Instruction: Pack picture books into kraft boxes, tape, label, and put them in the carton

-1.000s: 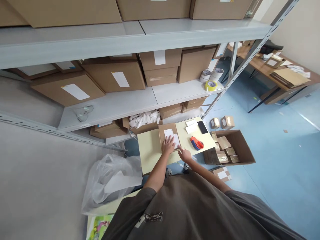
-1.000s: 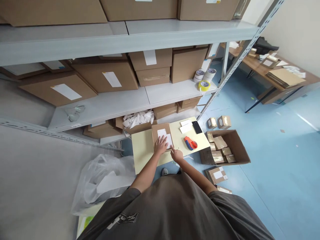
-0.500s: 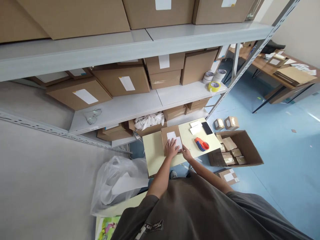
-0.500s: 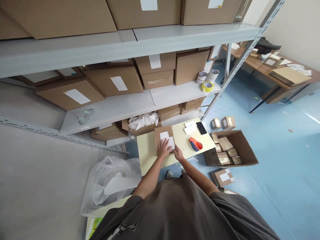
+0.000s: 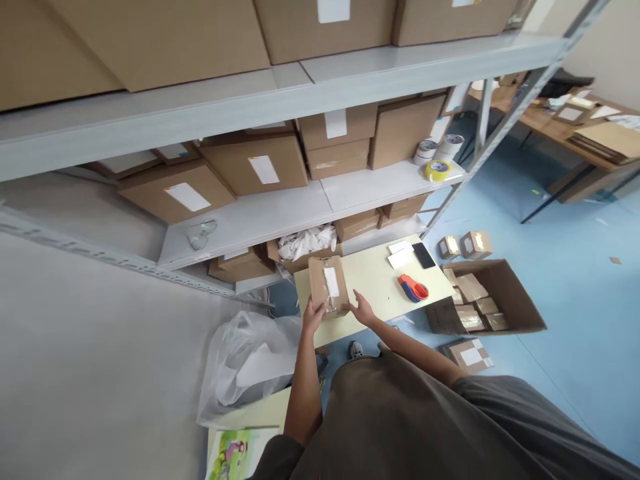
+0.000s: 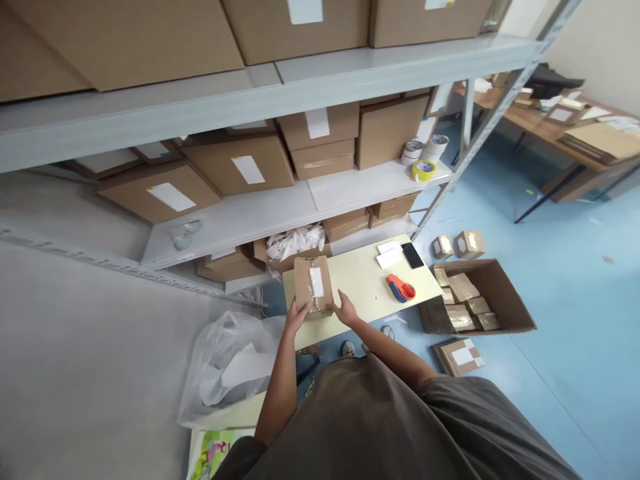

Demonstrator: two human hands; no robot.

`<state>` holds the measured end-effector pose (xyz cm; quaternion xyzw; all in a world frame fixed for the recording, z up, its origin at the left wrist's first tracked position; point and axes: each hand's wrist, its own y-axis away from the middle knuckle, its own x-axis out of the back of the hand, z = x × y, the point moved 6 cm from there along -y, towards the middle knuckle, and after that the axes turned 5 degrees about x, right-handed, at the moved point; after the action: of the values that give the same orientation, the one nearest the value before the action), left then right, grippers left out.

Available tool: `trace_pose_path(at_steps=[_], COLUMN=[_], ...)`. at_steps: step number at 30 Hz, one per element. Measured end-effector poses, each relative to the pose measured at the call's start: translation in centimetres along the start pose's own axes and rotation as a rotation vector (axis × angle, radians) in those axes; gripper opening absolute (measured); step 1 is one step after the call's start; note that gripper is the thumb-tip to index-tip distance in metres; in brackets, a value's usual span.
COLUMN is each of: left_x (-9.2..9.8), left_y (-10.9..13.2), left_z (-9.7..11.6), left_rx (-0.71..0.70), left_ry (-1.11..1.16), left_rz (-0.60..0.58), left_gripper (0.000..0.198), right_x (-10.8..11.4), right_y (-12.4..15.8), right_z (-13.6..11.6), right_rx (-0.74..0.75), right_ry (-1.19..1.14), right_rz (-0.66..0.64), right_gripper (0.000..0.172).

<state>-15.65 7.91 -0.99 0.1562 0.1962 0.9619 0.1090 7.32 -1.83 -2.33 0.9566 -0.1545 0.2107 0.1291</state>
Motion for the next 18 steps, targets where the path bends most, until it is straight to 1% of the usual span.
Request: trace_pose_path(at_steps=[1, 2, 3, 4, 6, 9, 11, 13, 16, 18], left_x=[0.2, 0.1, -0.1, -0.5, -1.5, -3.7, -5.5, -7.7, -11.5, -14.7], left_y=[0.2, 0.3, 0.3, 0.3, 0.2, 0.1, -0.1, -0.6, -1.4, -1.5], left_z=[-0.8, -1.4, -2.0, -2.5, -2.8, -1.9, -0.3, 1.9, 6.4, 9.9], left_rx=[0.018, 0.027, 0.021, 0.024, 0.005, -0.043, -0.070, -0.092, -0.152, -0.204], left_ry=[0.011, 0.046, 0.083, 0.101, 0.096, 0.085, 0.083, 0.070, 0.029, 0.001], left_rz=[0.012, 0.013, 0.013, 0.014, 0.018, -0.019, -0.074, -0.130, -0.224, -0.320], left_gripper=[0.080, 0.078, 0.076, 0.076, 0.076, 0.077, 0.077, 0.080, 0.083, 0.084], right_x=[-0.7, -1.4, -1.9, -2.1, -1.7, 0.5, 2.9, 5.8, 10.6, 14.1], right_y=[-0.3, -0.5, -0.8, -1.0, -1.4, -1.4, -1.0, -0.6, 0.1, 0.7], right_z=[0.4, 0.7, 0.7, 0.6, 0.5, 1.0, 1.3, 1.4, 1.2, 1.0], right_rx=[-0.087, -0.137, -0.148, -0.124, -0.077, -0.046, -0.036, -0.017, 0.010, 0.020], right_ry=[-0.055, -0.117, -0.180, -0.240, -0.315, -0.372, -0.400, -0.436, -0.492, -0.518], right_rz=[-0.065, -0.120, -0.146, -0.151, -0.119, -0.019, 0.077, 0.167, 0.288, 0.380], right_gripper=[0.070, 0.068, 0.065, 0.064, 0.062, 0.062, 0.062, 0.063, 0.065, 0.069])
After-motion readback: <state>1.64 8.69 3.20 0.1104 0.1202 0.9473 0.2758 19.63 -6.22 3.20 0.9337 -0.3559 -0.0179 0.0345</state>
